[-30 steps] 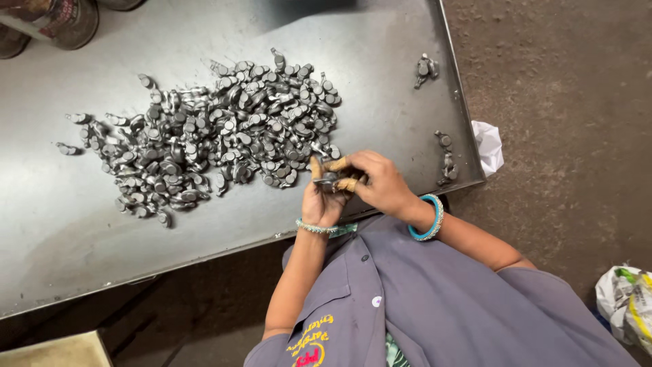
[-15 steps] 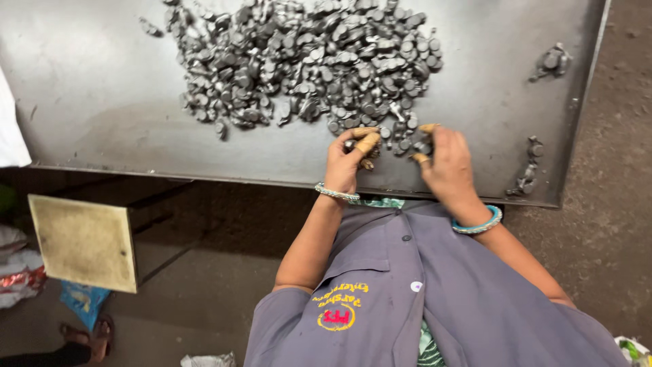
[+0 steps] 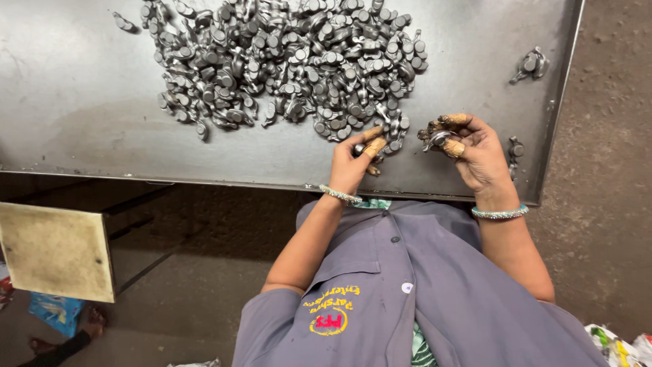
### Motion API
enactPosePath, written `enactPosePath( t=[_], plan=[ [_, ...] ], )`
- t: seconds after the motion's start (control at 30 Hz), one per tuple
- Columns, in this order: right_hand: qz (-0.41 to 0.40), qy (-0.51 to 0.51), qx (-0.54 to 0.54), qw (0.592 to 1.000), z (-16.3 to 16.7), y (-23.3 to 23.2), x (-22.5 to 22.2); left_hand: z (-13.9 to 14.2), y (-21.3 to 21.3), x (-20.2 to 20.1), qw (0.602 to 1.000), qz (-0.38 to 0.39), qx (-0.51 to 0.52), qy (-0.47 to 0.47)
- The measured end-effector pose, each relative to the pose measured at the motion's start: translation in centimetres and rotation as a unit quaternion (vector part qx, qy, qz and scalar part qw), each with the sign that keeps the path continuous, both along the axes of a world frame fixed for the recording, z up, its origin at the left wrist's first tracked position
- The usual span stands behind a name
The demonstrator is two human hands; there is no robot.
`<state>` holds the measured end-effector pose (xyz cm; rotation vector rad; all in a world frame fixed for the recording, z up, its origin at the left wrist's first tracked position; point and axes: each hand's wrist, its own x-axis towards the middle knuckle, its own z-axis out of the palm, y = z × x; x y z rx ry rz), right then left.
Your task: The person sorts a pile of small metal castings on a metal table, picking up individual pieces, turning them over in their hands, and placing accepted pieces into a white sack at the edge of the table while spreading the remaining pile. A second person nearby records counts in a notebook with a ruler.
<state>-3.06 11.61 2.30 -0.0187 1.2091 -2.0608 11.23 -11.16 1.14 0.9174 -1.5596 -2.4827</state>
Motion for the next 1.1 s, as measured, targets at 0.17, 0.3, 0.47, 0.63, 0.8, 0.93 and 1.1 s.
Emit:
enactPosePath(
  t=[0.17, 0.3, 0.47, 0.63, 0.8, 0.93, 1.1],
  plan=[
    [0.005, -0.017, -0.003, 1.000, 0.0, 0.6, 0.0, -0.5, 0.6, -1.2, 0.999, -0.008, 0.017, 0.028],
    [0.001, -0.040, -0.009, 0.999, -0.4, 1.1, -0.2, -1.0, 0.8, -1.0, 0.997, 0.022, 0.037, 0.060],
    [-0.005, -0.047, 0.005, 0.999, -1.2, 1.5, -0.3, -1.4, 0.9, -0.3, 0.993, 0.014, 0.113, 0.041],
    [0.005, -0.006, 0.082, 0.997, -1.0, 0.8, -0.1, -1.1, 1.6, -0.2, 0.985, -0.024, 0.168, 0.044],
    [0.088, 0.096, 0.183, 0.974, 1.2, -1.5, 0.8, -0.7, 2.6, -0.5, 0.949, -0.064, 0.310, 0.008],
    [0.092, 0.392, 0.327, 0.855, 3.8, -4.4, 1.0, -0.9, 2.2, -0.1, 0.926, -0.059, 0.372, 0.014],
    [0.096, 0.619, 0.430, 0.650, 5.7, -6.9, 1.2, -1.3, 0.5, 0.5, 0.937, -0.022, 0.347, 0.031]
  ],
)
